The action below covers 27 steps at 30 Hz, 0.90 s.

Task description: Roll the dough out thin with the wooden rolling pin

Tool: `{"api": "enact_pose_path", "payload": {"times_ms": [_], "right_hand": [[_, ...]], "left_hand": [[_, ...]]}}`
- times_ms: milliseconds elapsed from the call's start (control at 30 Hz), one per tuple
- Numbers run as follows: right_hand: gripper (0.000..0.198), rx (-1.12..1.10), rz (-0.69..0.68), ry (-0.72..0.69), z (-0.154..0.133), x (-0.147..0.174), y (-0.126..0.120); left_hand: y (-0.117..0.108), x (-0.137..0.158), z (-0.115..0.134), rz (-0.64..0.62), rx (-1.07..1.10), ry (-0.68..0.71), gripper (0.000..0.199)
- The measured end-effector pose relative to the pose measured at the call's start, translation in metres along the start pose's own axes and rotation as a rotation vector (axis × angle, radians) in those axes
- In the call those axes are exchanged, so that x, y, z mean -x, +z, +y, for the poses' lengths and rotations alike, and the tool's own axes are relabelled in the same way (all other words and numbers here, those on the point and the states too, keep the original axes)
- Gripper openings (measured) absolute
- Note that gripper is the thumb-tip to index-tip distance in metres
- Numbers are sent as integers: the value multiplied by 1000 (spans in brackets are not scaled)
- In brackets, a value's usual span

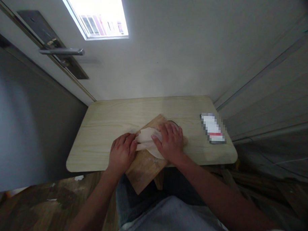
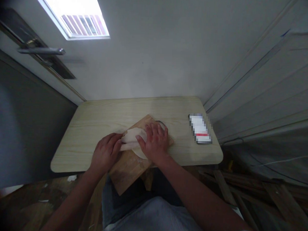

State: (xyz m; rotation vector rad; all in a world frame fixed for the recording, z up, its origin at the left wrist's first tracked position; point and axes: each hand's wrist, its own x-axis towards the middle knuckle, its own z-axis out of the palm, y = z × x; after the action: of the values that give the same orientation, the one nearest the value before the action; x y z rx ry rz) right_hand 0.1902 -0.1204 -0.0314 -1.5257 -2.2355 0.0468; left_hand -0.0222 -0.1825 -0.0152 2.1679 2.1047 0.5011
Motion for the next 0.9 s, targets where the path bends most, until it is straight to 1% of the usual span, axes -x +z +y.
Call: {"api": "enact_pose_path", "payload": {"times_ms": [133,267,333,400,533,600,667,800,900], "right_hand": [[55,-34,25,-34,1,18,-5],[54,-126,30,-101,7,33,-9],[57,-195,27,-127,13,38,-11],[55,-260,24,-153,21,42,-12],[33,-337,21,-185,37,46,-14],[28,-362,20,-186,42,47,-15],[27,-385,17,-179,44,47,-15],[25,-421,19,-153,45,44,-16],[26,-424,-11,-166,47,42,-18]], "left_hand": [[-1,14,3,8,31,29,40],[-3,25,5,-2,58,37,41],[-6,26,6,-29,78,24,48],[-10,24,6,-63,105,29,59],[-16,13,6,-149,123,69,74],[-18,7,6,-169,118,79,77],[-18,2,6,-158,124,80,72],[-18,0,11,-92,197,45,55],[-17,6,15,-86,245,17,51]]}}
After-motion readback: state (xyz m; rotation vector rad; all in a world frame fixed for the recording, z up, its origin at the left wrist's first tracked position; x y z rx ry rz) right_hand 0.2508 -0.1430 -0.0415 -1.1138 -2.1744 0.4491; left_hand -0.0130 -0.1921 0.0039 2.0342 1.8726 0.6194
